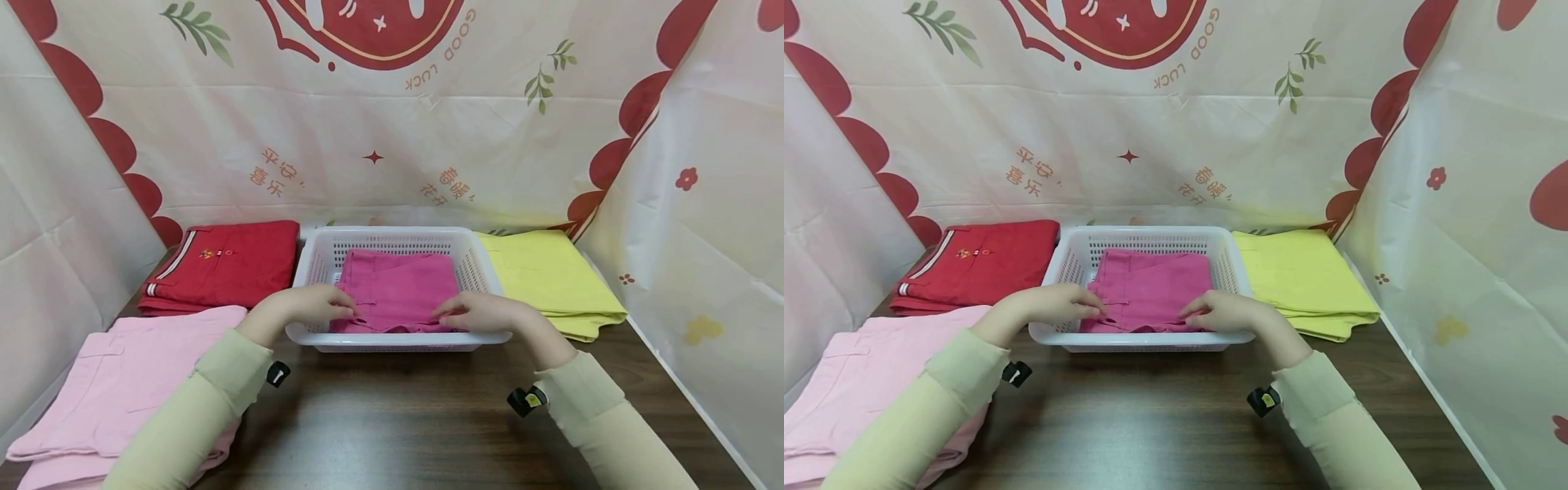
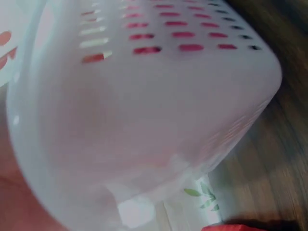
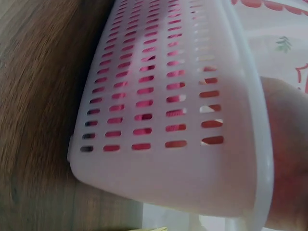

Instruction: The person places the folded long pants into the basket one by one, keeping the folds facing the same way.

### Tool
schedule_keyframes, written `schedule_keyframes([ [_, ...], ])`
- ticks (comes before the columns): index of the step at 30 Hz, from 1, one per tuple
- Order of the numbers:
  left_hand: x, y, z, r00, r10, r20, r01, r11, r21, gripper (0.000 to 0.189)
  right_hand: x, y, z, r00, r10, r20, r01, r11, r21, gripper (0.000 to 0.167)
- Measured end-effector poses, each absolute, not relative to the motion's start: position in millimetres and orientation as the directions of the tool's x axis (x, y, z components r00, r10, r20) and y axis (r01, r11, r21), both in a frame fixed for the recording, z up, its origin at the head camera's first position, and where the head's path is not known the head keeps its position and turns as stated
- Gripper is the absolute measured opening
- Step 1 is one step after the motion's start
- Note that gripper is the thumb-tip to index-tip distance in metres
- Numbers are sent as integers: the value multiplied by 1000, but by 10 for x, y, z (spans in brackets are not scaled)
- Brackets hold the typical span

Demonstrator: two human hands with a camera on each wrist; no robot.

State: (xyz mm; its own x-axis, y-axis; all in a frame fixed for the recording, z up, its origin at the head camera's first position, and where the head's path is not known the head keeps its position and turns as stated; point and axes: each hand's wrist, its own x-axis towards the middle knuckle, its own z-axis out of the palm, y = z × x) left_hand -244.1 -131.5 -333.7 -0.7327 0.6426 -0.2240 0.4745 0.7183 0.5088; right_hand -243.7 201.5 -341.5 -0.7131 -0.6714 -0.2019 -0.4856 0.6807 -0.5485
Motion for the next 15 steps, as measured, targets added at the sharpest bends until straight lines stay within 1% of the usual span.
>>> schedule_keyframes([
  [3, -2445, -1386, -3318, -738, 656, -157, 499, 687, 528, 29, -2389, 2010, -3395, -758, -638, -136, -458, 670, -585, 34],
  [6, -2440, -1453, -3319, -747, 657, -101, 503, 658, 561, 31, -2350, 1990, -3395, -799, -600, -45, -456, 653, -605, 34],
  [12, -2350, -1587, -3323, -816, 578, 16, 473, 651, 593, 31, -2283, 1923, -3428, -827, -550, 114, -494, 615, -614, 28],
  [15, -2281, -1657, -3342, -833, 549, 69, 479, 652, 587, 33, -2254, 1879, -3453, -841, -512, 173, -496, 605, -623, 24],
])
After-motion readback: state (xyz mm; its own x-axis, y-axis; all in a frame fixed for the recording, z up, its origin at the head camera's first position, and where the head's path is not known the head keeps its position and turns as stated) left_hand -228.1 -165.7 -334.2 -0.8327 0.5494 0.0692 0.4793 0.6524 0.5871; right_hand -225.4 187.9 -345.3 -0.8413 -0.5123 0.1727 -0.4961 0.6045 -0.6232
